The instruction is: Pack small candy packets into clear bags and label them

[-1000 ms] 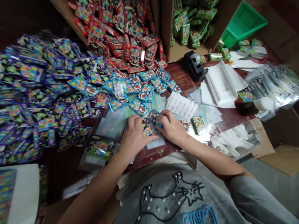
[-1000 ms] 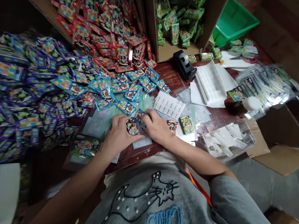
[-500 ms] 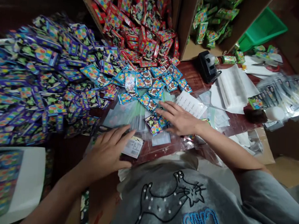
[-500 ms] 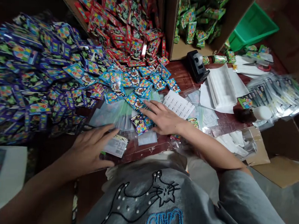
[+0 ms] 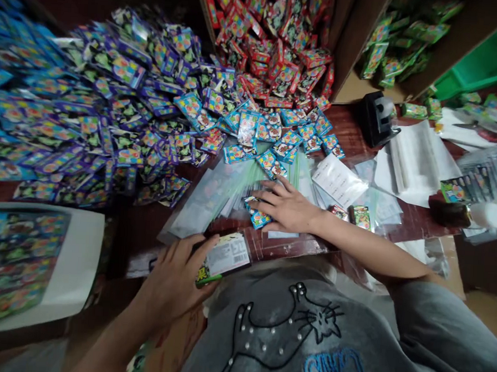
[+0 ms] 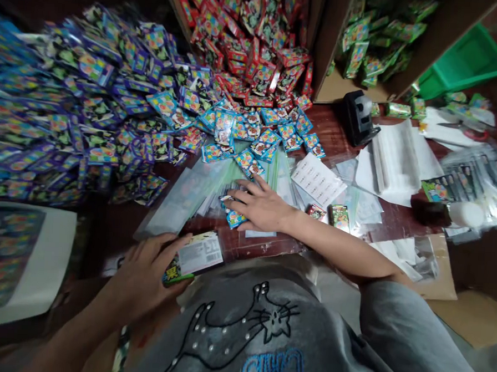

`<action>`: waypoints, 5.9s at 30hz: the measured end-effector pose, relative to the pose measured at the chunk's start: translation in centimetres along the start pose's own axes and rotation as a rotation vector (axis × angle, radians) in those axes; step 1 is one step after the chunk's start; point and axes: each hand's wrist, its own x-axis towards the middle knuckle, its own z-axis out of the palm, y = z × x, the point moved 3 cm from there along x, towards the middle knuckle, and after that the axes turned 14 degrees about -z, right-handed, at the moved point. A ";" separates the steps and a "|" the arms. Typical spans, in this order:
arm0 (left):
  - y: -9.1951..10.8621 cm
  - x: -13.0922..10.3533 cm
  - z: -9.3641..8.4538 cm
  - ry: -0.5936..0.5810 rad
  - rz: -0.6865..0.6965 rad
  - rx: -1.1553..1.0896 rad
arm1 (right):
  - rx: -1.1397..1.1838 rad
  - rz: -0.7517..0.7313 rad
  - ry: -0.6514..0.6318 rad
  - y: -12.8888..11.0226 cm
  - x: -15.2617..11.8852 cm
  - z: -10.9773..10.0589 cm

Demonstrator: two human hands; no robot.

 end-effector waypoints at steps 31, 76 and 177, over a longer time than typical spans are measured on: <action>4.8 2.9 3.1 0.038 0.047 -0.166 | 0.202 0.089 0.059 -1.7 -7.4 -0.4; 13.0 9.8 1.0 0.053 0.355 -0.270 | 0.399 0.136 0.254 -2.6 -15.9 -4.1; 11.4 12.8 1.5 0.073 -0.478 -1.365 | 0.643 0.555 1.051 -3.1 -7.7 -1.6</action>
